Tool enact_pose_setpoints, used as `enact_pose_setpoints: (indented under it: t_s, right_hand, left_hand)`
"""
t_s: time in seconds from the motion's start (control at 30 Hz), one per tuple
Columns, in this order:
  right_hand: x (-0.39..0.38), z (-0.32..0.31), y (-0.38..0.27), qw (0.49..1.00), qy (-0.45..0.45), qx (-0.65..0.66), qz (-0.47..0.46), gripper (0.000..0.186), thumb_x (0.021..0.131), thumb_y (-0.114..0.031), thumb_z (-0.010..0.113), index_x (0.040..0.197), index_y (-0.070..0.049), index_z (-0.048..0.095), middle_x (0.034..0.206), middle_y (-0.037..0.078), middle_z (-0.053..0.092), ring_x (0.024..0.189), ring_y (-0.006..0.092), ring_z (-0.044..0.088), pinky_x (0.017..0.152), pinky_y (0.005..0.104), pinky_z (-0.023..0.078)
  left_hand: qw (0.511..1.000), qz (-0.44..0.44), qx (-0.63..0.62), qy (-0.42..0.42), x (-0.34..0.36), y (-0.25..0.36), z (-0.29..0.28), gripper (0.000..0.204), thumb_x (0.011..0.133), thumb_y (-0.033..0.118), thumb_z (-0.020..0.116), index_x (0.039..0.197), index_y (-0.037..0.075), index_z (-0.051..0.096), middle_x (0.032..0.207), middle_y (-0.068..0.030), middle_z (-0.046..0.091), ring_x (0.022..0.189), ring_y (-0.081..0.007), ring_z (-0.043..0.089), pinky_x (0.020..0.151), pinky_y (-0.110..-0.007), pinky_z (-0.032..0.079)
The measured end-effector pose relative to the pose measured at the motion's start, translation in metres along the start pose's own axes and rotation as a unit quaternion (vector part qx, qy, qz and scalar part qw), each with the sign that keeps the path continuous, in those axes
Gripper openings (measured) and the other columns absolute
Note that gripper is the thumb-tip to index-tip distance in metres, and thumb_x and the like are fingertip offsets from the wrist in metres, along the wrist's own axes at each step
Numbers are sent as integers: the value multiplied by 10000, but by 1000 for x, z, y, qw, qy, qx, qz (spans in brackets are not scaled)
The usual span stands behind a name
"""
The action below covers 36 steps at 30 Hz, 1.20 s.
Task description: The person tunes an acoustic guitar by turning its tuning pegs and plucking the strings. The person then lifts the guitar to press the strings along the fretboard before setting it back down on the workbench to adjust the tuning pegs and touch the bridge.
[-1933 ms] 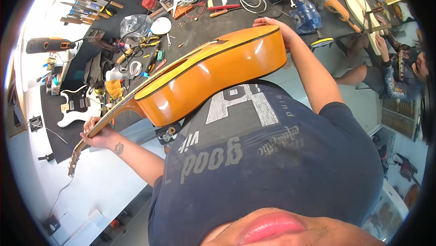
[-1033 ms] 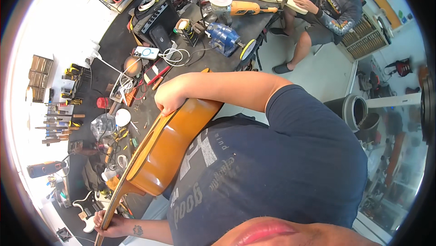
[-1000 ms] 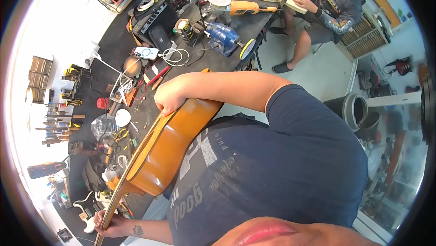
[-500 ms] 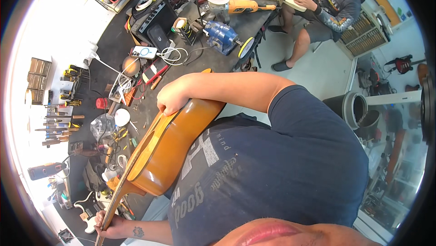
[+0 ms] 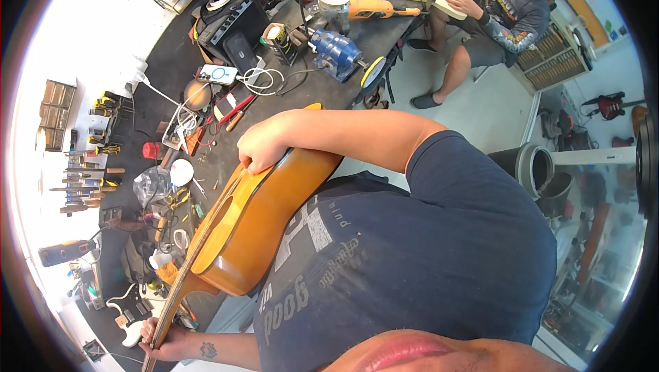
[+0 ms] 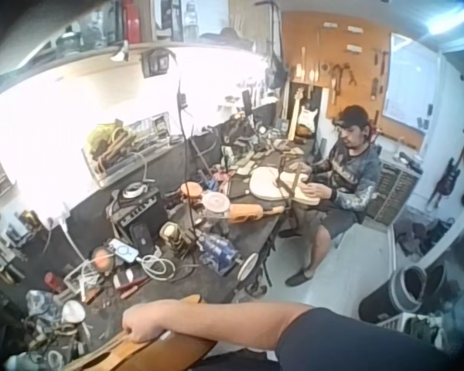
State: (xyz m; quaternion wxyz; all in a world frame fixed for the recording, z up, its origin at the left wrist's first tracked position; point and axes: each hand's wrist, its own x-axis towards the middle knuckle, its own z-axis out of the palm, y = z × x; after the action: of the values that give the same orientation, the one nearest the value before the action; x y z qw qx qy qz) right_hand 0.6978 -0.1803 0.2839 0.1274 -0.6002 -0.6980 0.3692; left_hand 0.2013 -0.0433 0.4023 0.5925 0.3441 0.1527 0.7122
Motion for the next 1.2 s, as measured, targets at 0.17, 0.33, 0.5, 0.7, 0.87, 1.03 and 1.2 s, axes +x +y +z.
enact_pose_setpoints:
  t_s: [0.17, 0.33, 0.5, 0.7, 0.87, 1.03, 1.2]
  right_hand:
    - [15, 8, 19, 998, 1, -16, -60, 414, 931, -354, 584, 1159, -52, 753, 1197, 181, 685, 1135, 359, 652, 974, 439, 517]
    - [0, 0, 8, 997, 26, -21, -71, 388, 990, -309, 622, 1212, -5, 715, 1183, 159, 650, 1150, 340, 628, 1004, 411, 498]
    - [-5, -2, 9, 997, 28, -3, -65, 350, 989, -248, 619, 1241, -21, 708, 1107, 139, 641, 1094, 309, 627, 959, 385, 498]
    - [-6, -5, 7, 998, 34, 9, -57, 334, 993, -222, 610, 1242, -25, 712, 1046, 119, 630, 1037, 283, 624, 913, 372, 497]
    - [-4, -7, 6, 997, 32, 20, -62, 334, 996, -210, 608, 1252, -23, 714, 1028, 115, 632, 1005, 284, 630, 895, 372, 501]
    - [-3, -10, 5, 999, 9, 5, -46, 355, 1004, -276, 592, 1236, -48, 737, 1081, 126, 658, 1041, 315, 648, 909, 402, 508]
    - [-5, -12, 3, 998, 12, -15, -54, 361, 991, -275, 585, 1219, -45, 745, 1057, 136, 663, 1032, 330, 653, 904, 411, 509]
  left_hand:
    - [997, 4, -47, -61, -15, -14, 25, 239, 777, 142, 725, 737, 75, 499, 758, -34, 434, 726, -155, 474, 725, -291, 432]
    - [964, -56, -186, -180, 7, -6, -7, 394, 683, 253, 928, 846, 109, 600, 788, 33, 527, 810, -140, 488, 749, -284, 438]
    - [970, -45, -150, -186, -1, -11, 8, 393, 725, 350, 910, 816, 95, 626, 802, 10, 544, 808, -157, 481, 747, -286, 443]
    - [969, -42, -155, -185, 2, -16, 8, 410, 734, 397, 904, 801, 91, 638, 817, 0, 574, 798, -160, 503, 755, -286, 457]
    - [969, -46, -158, -182, 5, -16, 10, 411, 737, 399, 900, 800, 92, 634, 814, 0, 573, 797, -160, 501, 756, -284, 457]
    - [965, -54, -174, -187, 4, -17, 16, 404, 743, 382, 895, 801, 92, 621, 807, 1, 560, 799, -160, 500, 762, -286, 460]
    - [971, -49, -160, -173, 3, -16, 16, 400, 749, 363, 892, 785, 97, 595, 811, 2, 552, 805, -164, 496, 764, -291, 460]
